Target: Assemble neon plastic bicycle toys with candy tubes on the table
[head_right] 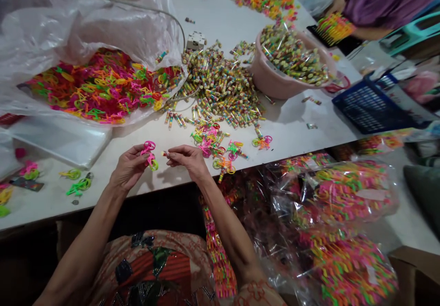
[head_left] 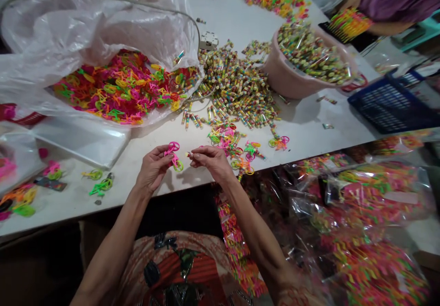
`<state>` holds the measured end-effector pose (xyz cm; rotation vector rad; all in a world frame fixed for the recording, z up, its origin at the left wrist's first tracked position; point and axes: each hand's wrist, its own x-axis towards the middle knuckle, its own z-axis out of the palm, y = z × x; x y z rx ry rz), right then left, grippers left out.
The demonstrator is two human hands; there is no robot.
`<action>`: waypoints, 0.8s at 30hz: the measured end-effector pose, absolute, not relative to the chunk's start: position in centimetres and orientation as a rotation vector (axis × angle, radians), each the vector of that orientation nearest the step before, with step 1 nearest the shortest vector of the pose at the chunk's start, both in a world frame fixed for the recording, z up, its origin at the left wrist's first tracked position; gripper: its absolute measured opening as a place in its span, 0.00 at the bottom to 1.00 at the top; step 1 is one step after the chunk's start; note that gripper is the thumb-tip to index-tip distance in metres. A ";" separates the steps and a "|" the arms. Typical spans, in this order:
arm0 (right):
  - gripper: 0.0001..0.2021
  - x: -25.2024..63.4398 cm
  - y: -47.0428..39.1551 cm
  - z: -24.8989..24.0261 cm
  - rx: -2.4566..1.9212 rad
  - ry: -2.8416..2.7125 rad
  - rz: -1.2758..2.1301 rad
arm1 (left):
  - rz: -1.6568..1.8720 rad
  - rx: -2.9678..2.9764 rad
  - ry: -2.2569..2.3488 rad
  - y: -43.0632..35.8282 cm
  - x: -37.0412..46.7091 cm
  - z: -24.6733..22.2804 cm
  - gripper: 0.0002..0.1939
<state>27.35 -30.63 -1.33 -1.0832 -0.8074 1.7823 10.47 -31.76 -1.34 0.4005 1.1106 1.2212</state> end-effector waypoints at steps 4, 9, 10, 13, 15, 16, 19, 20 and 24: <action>0.15 27.2 -30.6 -1.5 -1.080 -0.837 1.810 | 1.169 0.432 1.080 -31.9 10.7 -1.2 0.21; 0.16 27.7 -30.8 -1.6 -1.048 -0.944 1.869 | 1.095 0.493 1.095 -32.6 10.8 -1.4 0.21; 0.16 27.7 -30.9 -1.6 -1.055 -0.991 1.862 | 1.110 0.510 1.118 -32.7 10.9 -1.5 0.20; 0.11 27.2 -31.6 -1.8 -1.171 -1.188 1.648 | 1.218 0.604 1.241 -32.8 11.2 -2.1 0.19; 0.07 26.8 -32.0 -2.0 -1.281 -1.299 1.423 | 1.242 0.670 1.317 -32.7 11.2 -2.5 0.19; 0.06 26.8 -32.0 -2.1 -1.312 -1.326 1.367 | 1.224 0.680 1.328 -32.6 11.1 -2.7 0.19; 0.08 27.3 -31.2 -2.1 -1.256 -1.337 1.539 | 1.102 0.597 1.252 -32.6 10.9 -3.0 0.22; 0.10 27.6 -30.9 -2.1 -1.208 -1.324 1.635 | 1.073 0.556 1.219 -32.6 10.8 -3.0 0.23; 0.13 27.7 -30.4 -2.0 -1.165 -1.286 1.651 | 1.158 0.521 1.196 -32.6 11.1 -2.8 0.24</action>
